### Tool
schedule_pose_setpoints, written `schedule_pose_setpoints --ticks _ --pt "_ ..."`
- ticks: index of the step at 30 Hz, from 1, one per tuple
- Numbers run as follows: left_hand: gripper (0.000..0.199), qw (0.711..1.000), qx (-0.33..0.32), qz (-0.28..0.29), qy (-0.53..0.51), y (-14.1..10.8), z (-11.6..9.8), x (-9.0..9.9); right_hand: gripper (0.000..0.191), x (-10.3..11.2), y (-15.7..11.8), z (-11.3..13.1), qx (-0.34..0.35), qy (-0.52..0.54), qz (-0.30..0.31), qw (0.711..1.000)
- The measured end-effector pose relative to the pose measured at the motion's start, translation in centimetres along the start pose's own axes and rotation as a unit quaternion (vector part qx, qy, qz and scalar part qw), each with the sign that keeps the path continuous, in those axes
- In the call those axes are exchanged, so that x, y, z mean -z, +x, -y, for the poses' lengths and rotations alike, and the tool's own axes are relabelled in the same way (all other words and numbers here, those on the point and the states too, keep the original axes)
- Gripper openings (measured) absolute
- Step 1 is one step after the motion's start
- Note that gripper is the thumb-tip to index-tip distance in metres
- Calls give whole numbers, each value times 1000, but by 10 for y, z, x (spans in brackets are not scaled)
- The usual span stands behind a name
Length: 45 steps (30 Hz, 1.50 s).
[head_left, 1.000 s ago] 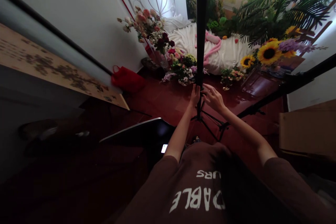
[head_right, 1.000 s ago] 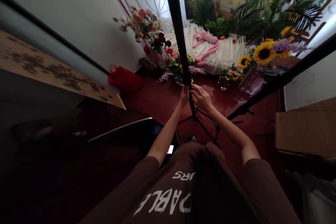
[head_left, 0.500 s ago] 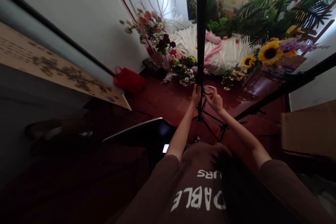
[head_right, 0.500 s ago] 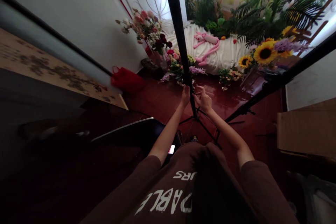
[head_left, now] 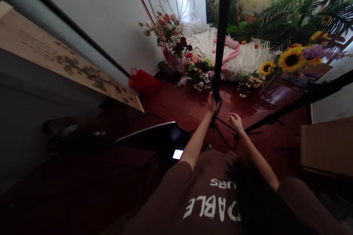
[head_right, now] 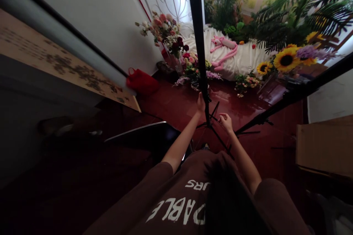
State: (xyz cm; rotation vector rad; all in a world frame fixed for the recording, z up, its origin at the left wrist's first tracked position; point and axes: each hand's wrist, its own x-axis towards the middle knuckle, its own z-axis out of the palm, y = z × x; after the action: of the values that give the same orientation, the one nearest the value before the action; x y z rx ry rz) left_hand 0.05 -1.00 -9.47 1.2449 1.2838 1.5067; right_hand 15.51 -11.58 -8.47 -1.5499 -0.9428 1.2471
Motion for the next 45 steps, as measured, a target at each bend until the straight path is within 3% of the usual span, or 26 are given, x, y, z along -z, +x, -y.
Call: schedule_pose_setpoints --ticks 4,6,9,12,16,20,23,26,31,37,40,45 --pt "65 990 81 -92 71 -42 23 -5 40 50 -28 -48 -58 1 -69 996" --pt "59 978 141 -112 105 -66 35 -12 36 76 -46 -71 -87 5 -110 990" --pt "52 964 221 -87 119 -94 46 -31 30 110 -70 -95 -114 31 -175 977" --pt "43 966 233 -16 107 -109 46 -59 31 138 -88 -102 -117 58 -240 962" --pt "38 976 166 115 76 -113 22 -108 40 163 -95 -89 -88 95 -307 943" --pt "42 964 22 263 -7 -116 -17 -162 57 181 -90 -57 -40 112 -343 932" --pt "45 931 -42 356 -72 -123 -41 -195 70 193 -81 -27 -7 98 -317 943" --pt "44 913 -59 393 -87 -131 -52 -216 72 202 -67 3 -2 74 -281 957" --pt "37 920 -57 382 -63 -133 -51 -224 56 209 -47 33 -43 68 -280 957" --pt "31 922 -70 376 -54 -132 -52 -223 33 216 -47 38 -62 106 -237 964" --pt "30 926 -70 367 -51 -133 -53 -224 30 221 -50 34 -20 131 -222 966" --pt "28 926 -65 369 -47 -134 -54 -224 42 228 -45 23 124 80 -214 966"
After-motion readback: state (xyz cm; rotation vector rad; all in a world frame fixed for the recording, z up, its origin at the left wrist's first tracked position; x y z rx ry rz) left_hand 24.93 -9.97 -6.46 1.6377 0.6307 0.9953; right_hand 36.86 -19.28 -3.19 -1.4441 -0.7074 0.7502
